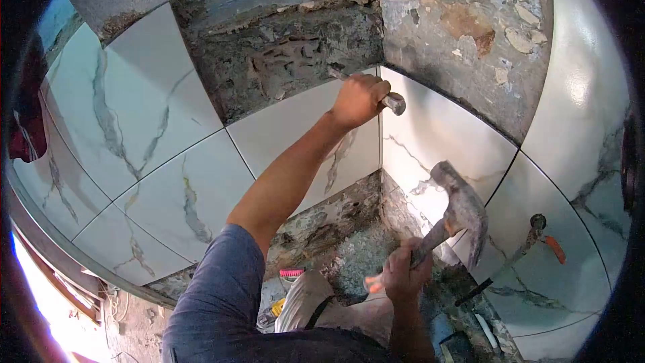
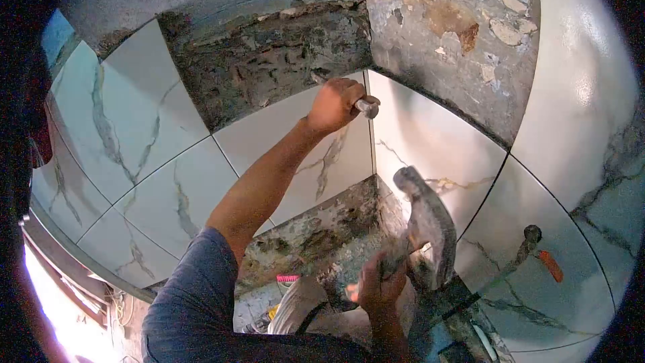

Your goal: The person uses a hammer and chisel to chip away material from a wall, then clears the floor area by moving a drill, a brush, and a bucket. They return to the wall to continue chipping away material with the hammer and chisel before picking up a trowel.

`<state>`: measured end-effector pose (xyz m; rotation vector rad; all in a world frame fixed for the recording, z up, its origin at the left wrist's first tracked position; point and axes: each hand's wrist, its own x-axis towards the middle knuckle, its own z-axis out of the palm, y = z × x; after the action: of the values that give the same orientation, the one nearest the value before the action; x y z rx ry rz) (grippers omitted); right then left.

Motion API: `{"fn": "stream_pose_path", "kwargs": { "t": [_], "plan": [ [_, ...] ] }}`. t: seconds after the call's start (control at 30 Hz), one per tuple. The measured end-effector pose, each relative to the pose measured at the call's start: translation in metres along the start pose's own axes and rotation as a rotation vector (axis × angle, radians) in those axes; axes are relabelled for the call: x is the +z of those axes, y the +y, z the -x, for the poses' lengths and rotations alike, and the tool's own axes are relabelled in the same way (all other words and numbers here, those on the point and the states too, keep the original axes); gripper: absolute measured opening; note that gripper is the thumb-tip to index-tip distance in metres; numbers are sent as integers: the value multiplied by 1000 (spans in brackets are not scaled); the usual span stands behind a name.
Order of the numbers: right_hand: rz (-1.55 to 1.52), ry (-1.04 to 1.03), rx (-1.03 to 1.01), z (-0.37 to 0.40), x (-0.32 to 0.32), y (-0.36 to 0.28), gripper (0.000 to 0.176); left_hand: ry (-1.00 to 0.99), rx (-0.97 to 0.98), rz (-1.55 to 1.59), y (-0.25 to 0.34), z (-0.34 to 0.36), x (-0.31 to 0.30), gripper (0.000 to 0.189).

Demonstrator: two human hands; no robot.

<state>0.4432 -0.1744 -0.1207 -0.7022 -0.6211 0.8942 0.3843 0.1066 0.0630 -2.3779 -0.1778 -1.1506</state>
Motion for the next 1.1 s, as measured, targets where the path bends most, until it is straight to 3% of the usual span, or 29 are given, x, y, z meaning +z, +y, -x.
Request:
{"fn": "stream_pose_path", "kwargs": {
  "t": [0.1, 0.27, 0.33, 0.57, 0.7, 0.77, 0.83, 0.93, 1.0, 1.07, 1.1],
  "plan": [
    [102, -17, -127, -27, 11, 5, 10, 9, -5, 20, -5, -1, 3, 16],
    [40, -4, -136, -44, 33, -10, 14, 63, -24, 24, -2, -3, 1, 22],
    [36, -42, -276, -47, 37, -18, 17, 54, -62, 61, -1, -3, 2, 30],
    [-37, -32, -508, -46, 49, -47, 11, 113, -15, 63, -3, -5, 7, 27],
    [-55, -44, -565, -53, 45, -44, 10, 95, -29, 26, -2, -4, 8, 31],
    [-120, -46, -581, -59, 53, -39, 19, 114, -36, -5, -3, -7, 7, 31],
    [36, -36, -481, -92, 33, 28, 20, 115, -49, 23, -4, -8, 7, 31],
    [368, -126, -75, -93, 52, -3, 17, 95, -52, 33, -5, -8, 5, 32],
    [297, -30, -209, -95, 44, -5, 17, 123, -33, 23, -8, -11, 9, 31],
    [37, -15, -420, -84, 42, -17, 14, 139, -43, 11, -9, -9, 12, 32],
    [-40, -64, -551, -83, 43, -25, 14, 81, -88, -23, -6, -9, 10, 24]
  ]
}}
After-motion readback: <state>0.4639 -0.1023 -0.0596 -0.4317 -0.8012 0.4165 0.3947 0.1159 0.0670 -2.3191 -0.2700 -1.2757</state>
